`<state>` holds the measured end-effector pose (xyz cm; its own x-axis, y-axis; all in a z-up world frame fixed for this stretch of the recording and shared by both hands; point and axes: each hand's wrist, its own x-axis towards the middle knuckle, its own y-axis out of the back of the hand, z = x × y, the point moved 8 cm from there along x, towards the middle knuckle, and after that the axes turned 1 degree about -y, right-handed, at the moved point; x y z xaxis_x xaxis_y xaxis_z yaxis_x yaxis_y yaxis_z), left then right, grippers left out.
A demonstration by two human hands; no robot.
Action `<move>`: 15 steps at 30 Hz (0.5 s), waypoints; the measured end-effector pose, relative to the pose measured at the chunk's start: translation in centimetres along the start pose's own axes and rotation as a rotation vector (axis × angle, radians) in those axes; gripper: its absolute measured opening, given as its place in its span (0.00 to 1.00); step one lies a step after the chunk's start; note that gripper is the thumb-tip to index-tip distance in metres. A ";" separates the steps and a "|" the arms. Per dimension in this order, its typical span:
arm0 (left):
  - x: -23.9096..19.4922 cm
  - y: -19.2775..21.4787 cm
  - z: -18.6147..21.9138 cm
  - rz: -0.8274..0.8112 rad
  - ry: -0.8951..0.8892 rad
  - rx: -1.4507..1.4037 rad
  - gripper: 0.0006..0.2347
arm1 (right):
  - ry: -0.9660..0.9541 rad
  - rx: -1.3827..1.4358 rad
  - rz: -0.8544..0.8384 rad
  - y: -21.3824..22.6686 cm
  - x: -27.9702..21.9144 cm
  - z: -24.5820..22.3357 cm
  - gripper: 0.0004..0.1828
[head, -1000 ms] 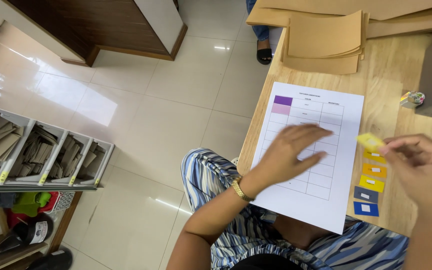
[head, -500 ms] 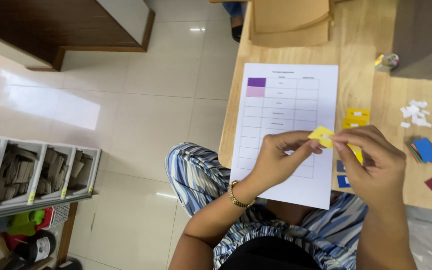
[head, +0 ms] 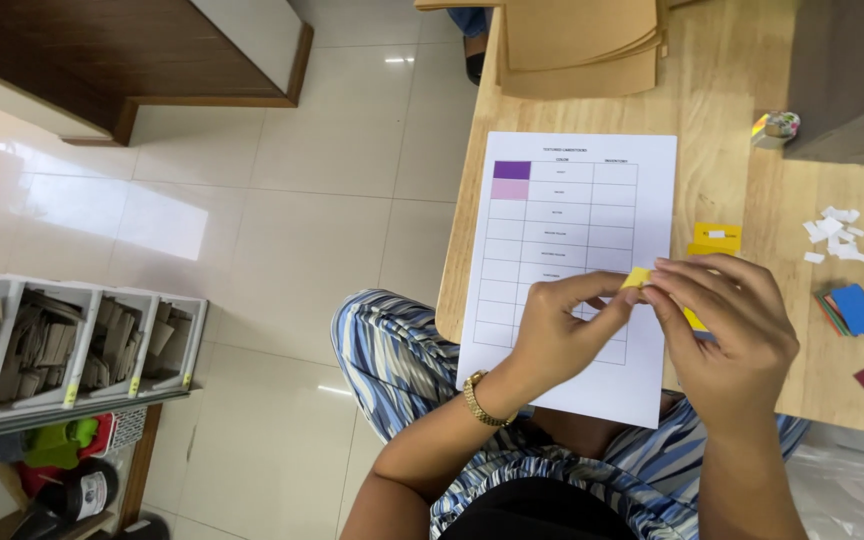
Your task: The person is creating a color reference chart by cutting double-sided tape, applying it to colored paper strips, and sticking them onto a printed template.
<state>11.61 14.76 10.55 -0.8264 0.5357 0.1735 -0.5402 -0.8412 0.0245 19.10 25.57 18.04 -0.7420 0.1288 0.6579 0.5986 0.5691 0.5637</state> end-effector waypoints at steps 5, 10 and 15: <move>-0.6 -0.2 2.3 0.136 -0.262 0.361 0.04 | -0.043 0.044 0.052 0.0 -1.0 0.7 0.03; -0.8 -0.9 2.6 0.142 -0.290 0.400 0.03 | -0.075 0.034 0.068 0.2 -1.3 0.6 0.02; -0.9 -1.5 2.7 0.182 -0.327 0.447 0.01 | -0.088 -0.003 0.076 0.2 -1.6 0.6 0.04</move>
<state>13.54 15.34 12.99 -0.7696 0.3884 0.5068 -0.2154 -0.9051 0.3666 20.24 25.95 16.82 -0.7179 0.2420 0.6527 0.6551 0.5522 0.5157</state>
